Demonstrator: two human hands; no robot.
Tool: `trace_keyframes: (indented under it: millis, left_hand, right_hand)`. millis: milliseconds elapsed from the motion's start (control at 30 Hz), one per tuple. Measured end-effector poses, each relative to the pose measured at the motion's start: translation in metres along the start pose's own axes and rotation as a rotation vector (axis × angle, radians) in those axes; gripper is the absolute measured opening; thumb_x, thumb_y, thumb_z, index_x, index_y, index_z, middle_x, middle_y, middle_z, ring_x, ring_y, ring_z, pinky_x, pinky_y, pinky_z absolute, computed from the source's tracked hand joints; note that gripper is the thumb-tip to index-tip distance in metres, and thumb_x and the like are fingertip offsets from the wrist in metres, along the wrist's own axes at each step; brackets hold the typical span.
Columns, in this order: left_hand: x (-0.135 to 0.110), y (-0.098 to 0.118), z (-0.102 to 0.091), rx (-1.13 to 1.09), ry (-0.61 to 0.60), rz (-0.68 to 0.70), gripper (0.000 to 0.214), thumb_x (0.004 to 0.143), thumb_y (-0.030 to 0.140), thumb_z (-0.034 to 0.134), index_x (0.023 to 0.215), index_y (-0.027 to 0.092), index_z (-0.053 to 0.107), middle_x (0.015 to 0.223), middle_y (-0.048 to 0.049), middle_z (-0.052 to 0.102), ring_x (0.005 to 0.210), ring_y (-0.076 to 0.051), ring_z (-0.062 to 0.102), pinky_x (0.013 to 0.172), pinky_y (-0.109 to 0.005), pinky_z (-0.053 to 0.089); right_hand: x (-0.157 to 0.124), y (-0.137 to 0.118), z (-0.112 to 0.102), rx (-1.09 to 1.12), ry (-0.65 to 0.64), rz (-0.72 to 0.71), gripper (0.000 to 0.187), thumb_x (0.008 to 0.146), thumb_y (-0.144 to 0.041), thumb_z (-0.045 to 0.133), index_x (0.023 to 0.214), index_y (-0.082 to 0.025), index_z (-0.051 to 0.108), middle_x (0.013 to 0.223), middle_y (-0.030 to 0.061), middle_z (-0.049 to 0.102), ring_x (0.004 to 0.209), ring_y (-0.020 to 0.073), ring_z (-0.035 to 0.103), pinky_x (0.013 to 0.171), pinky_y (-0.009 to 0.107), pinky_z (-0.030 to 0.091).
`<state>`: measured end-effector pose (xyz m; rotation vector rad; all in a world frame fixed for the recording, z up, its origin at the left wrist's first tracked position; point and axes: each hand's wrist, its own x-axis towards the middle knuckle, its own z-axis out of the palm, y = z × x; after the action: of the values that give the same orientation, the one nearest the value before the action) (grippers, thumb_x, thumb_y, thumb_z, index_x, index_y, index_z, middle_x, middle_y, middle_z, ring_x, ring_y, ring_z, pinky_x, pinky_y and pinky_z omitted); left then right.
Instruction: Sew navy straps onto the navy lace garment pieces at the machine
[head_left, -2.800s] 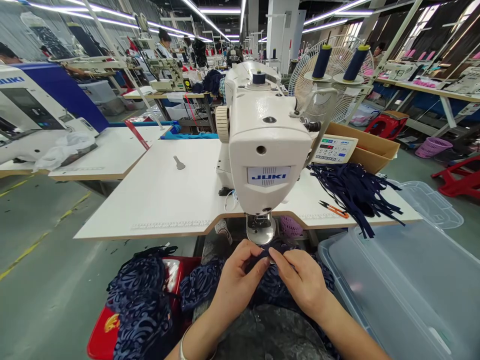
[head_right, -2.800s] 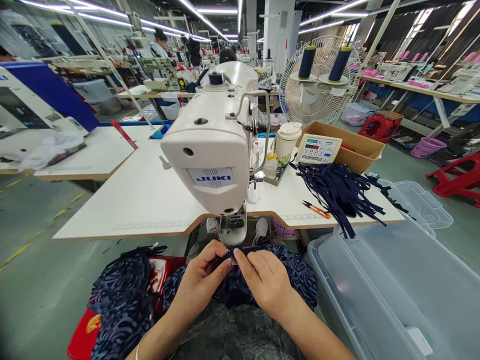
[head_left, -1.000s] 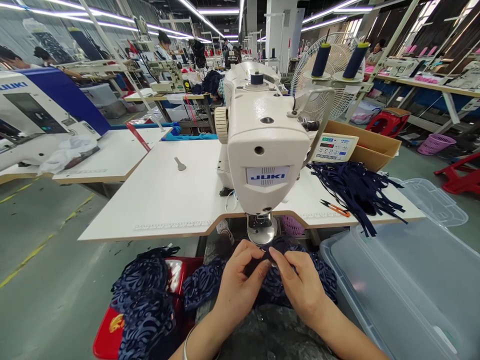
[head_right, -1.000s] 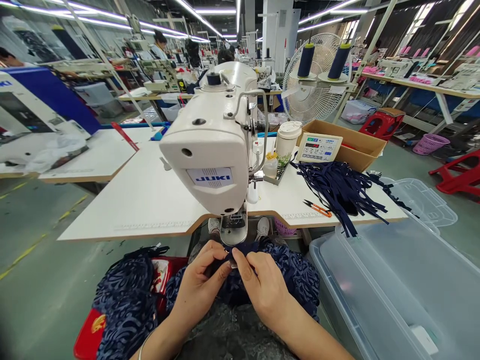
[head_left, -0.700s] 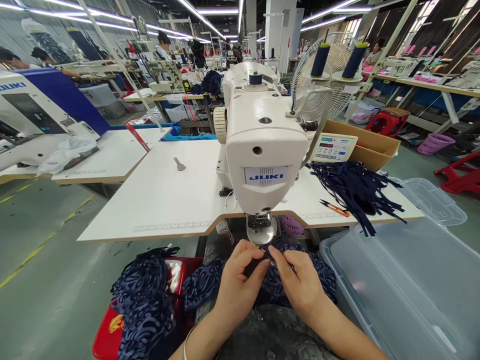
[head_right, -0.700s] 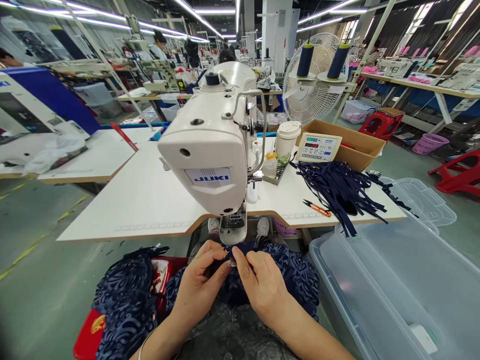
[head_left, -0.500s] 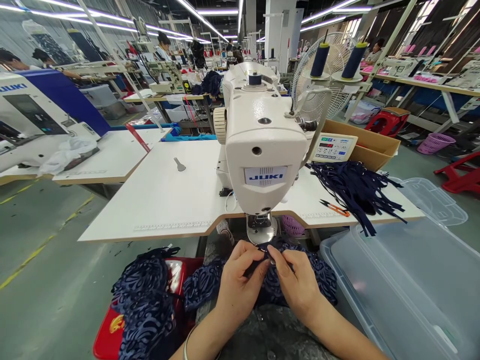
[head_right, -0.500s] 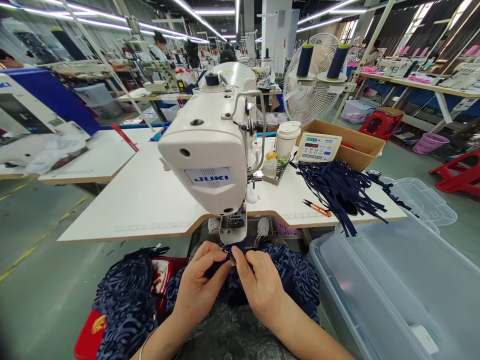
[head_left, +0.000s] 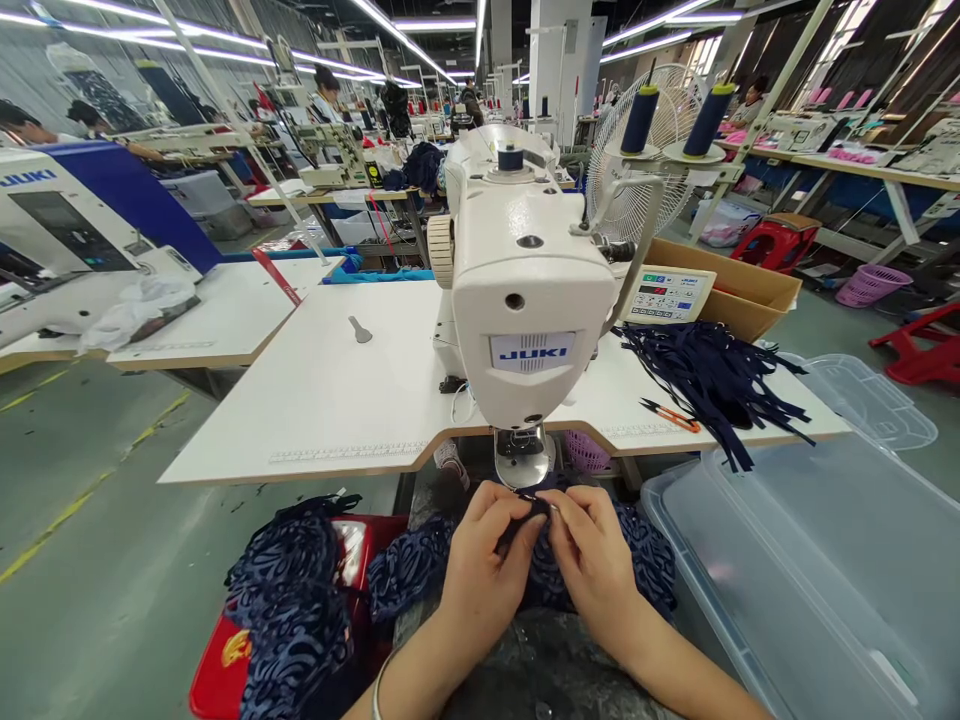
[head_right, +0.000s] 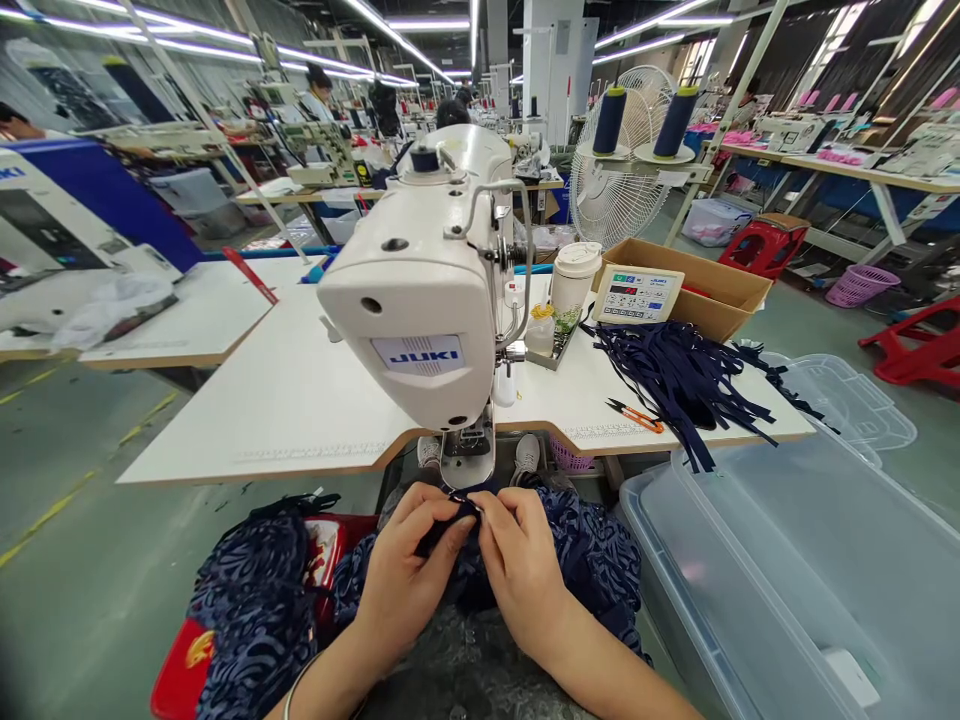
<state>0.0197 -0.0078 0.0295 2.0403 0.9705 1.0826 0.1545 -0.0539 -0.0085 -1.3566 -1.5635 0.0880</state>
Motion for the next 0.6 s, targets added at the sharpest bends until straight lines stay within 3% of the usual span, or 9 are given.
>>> trace_keyframes:
  millis: [233,467,600]
  left_hand:
    - [0.004,-0.001,-0.005,-0.247,-0.060,-0.245,0.011,0.088,0.024,0.059,0.077,0.019,0.059,0.077,0.0013,0.049,0.072,-0.012,0.048,0.066,-0.022,0.039]
    - [0.003,-0.008,-0.002,-0.663,-0.111,-0.455,0.013,0.084,0.029,0.065,0.078,0.018,0.060,0.080,0.0022,0.047,0.065,-0.009,0.041,0.057,-0.020,0.033]
    - [0.001,-0.010,0.000,-0.785,-0.116,-0.492,0.012,0.084,0.028,0.066,0.078,0.018,0.062,0.081,0.0019,0.047,0.065,-0.008,0.040,0.057,-0.020,0.033]
  right_hand:
    - [0.010,-0.004,-0.011,-0.021,-0.085,-0.043,0.037,0.092,-0.005,0.043,0.126,-0.018,0.052,0.093,0.0063,0.049,0.081,0.0156,0.053,0.069,0.027,0.051]
    - [0.010,-0.004,-0.025,-0.219,0.025,-0.137,0.041,0.090,-0.005,0.046,0.128,-0.019,0.053,0.091,0.0074,0.053,0.082,0.0184,0.052,0.069,0.029,0.049]
    - [0.012,-0.004,-0.025,-0.309,0.025,-0.212,0.031,0.093,-0.011,0.045,0.118,-0.018,0.062,0.075,0.0030,0.053,0.067,0.0152,0.050,0.058,0.026,0.044]
